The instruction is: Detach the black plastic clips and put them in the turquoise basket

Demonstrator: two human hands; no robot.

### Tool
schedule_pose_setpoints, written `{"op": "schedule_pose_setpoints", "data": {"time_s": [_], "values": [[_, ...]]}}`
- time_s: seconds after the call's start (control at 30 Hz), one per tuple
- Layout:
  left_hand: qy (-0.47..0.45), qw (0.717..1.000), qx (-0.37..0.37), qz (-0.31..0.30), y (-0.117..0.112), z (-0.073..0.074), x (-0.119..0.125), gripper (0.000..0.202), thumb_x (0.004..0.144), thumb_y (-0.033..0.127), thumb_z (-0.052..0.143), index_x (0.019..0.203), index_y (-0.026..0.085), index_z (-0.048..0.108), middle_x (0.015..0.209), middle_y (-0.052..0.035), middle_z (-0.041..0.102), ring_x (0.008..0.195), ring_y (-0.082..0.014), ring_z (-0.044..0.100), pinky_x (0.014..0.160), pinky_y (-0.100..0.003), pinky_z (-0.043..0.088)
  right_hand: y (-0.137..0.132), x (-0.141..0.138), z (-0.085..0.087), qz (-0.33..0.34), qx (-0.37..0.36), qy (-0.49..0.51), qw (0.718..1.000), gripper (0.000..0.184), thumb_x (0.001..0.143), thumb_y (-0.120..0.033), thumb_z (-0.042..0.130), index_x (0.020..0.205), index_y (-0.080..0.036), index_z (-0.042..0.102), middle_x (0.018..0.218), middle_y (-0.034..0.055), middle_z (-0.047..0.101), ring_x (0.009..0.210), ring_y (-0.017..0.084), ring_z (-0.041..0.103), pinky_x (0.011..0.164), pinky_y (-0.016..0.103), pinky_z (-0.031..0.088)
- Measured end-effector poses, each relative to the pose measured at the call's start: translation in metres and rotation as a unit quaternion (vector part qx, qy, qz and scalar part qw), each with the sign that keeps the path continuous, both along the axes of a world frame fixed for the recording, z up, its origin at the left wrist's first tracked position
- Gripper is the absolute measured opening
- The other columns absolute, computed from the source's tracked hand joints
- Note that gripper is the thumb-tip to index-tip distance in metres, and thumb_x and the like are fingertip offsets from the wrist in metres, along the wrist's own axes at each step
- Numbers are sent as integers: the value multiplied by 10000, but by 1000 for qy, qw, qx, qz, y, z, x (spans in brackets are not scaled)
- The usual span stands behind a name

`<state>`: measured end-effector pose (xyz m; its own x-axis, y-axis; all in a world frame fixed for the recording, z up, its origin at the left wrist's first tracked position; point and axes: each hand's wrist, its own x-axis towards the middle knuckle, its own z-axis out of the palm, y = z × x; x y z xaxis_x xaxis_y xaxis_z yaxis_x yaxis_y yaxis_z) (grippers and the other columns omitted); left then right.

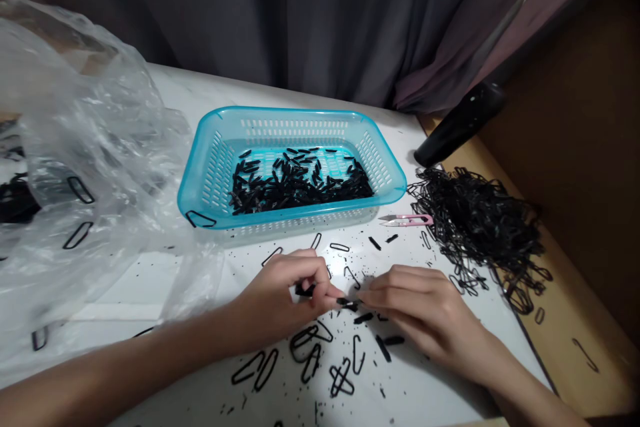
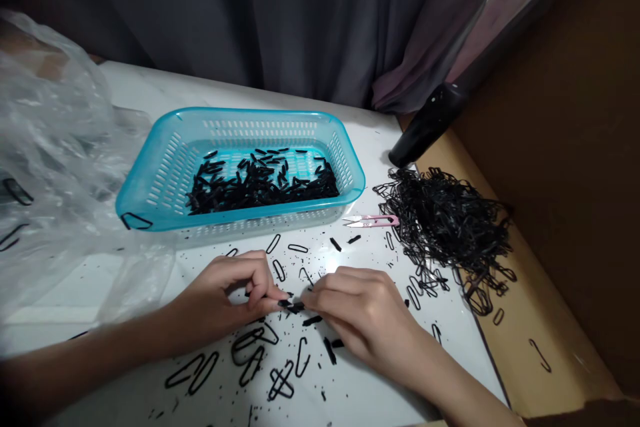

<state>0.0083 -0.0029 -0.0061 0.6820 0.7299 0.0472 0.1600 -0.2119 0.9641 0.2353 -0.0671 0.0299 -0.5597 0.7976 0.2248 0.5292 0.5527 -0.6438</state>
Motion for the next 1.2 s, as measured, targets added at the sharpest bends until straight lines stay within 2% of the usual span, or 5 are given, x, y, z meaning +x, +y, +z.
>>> {"op": "schedule_pose_setpoints", "data": {"time_s": [0.13, 0.33, 0.5, 0.87, 1.2], "values": [[26, 999, -23, 30, 2, -2, 2, 301, 783, 147, 637, 591, 200, 411, 643, 21, 578, 794, -199, 728, 578, -225, 440, -4, -5, 3, 40, -31, 21, 999, 242, 976, -130, 457, 1092, -174, 665, 931, 52, 716, 820, 156, 634, 703, 304, 504], [19, 999, -26, 24, 2, -2, 0, 287, 779, 171, 651, 607, 207, 423, 687, -6, 630, 776, -204, 704, 623, -269, 488, -3, 4, 6, -40, 54, -51, 996, 233, 958, -105, 470, 1084, -154, 660, 887, 64, 706, 759, 167, 607, 623, 287, 472], [13, 999, -32, 32, 1, 1, -1, 277, 788, 170, 648, 621, 204, 430, 717, 3, 623, 795, -183, 710, 668, -261, 516, -2, 8, 5, -55, 97, -106, 988, 233, 960, -122, 478, 1099, -143, 665, 858, 71, 702, 724, 172, 590, 590, 286, 435], [15, 999, -31, 23, 2, 4, -1, 278, 782, 149, 650, 616, 204, 433, 738, -15, 699, 780, -171, 702, 701, -266, 532, -2, 4, 3, -58, 134, -123, 982, 241, 968, -131, 463, 1063, -142, 684, 847, 63, 714, 682, 166, 580, 552, 288, 407], [-1, 998, -61, 16, 2, 3, -1, 318, 789, 139, 643, 599, 203, 397, 751, -24, 701, 818, -173, 716, 708, -244, 544, -4, 3, 0, -66, 117, -131, 982, 213, 956, -128, 493, 1073, -144, 671, 873, 65, 710, 744, 176, 615, 594, 290, 452]]}}
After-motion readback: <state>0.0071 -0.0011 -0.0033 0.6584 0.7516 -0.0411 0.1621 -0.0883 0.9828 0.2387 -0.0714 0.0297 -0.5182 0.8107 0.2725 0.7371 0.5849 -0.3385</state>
